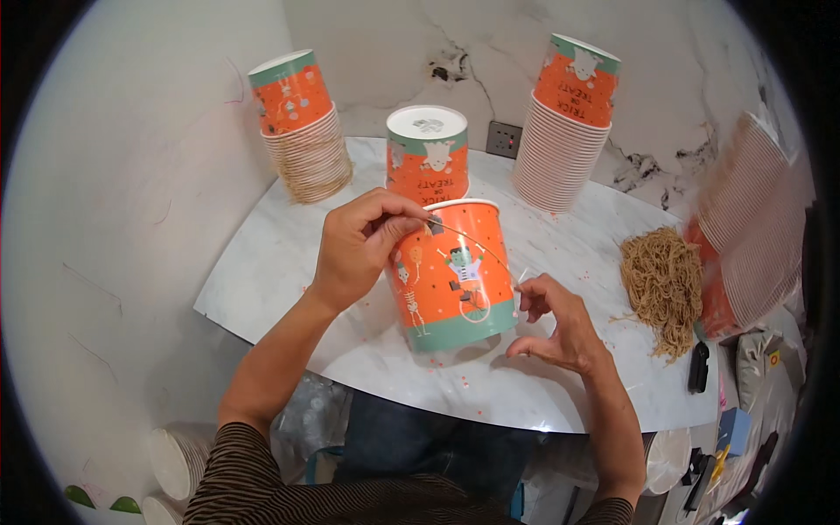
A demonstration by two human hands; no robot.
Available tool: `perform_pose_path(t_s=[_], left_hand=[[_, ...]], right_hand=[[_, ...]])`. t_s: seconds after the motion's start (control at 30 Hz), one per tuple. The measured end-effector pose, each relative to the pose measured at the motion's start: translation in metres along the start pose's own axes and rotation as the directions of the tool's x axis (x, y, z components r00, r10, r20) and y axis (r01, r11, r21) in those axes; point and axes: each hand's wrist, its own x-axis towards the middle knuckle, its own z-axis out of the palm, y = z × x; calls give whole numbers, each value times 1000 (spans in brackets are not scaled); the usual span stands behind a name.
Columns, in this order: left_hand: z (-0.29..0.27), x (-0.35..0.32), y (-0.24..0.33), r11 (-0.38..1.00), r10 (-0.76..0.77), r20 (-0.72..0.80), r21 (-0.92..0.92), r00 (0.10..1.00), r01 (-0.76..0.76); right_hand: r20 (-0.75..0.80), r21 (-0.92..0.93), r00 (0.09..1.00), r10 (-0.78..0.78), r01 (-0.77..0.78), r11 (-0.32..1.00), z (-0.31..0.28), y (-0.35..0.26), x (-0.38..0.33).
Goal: Tying twine handles onto pre-punched paper Halloween treat buckets.
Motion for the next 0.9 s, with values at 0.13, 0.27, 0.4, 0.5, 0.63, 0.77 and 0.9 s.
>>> perform_pose_path(t_s=[0.13,0.27,0.4,0.5,0.63,0.77,0.9], left_hand=[[-17,-4,-19,927,-312,30,-211,950,311],[-27,-14,-55,927,-233,-118,-326,965,184],[-45,-8,-91,884,-364,-137,-363,921,295],[-56,-10,-119,918,-383,-137,-169,913,360],[-51,-23,-162,919,-349,-128,148,928,366],[-40,-28,-143,874,-342,-37,355,939,332],[-38,-30,-148,912,-325,7,269,946,311]], right_hand=[[-66,102,981,182,-175,979,20,-6,8],[-179,259,934,310,-259,930,20,-13,22],[-349,274,905,244,-151,950,-8,-28,58],[-428,381,849,311,-143,913,-26,-52,119],[-415,590,869,268,33,807,-37,-73,228],[-378,643,900,219,85,761,-21,-85,335],[-330,667,932,149,119,735,-11,-55,446]])
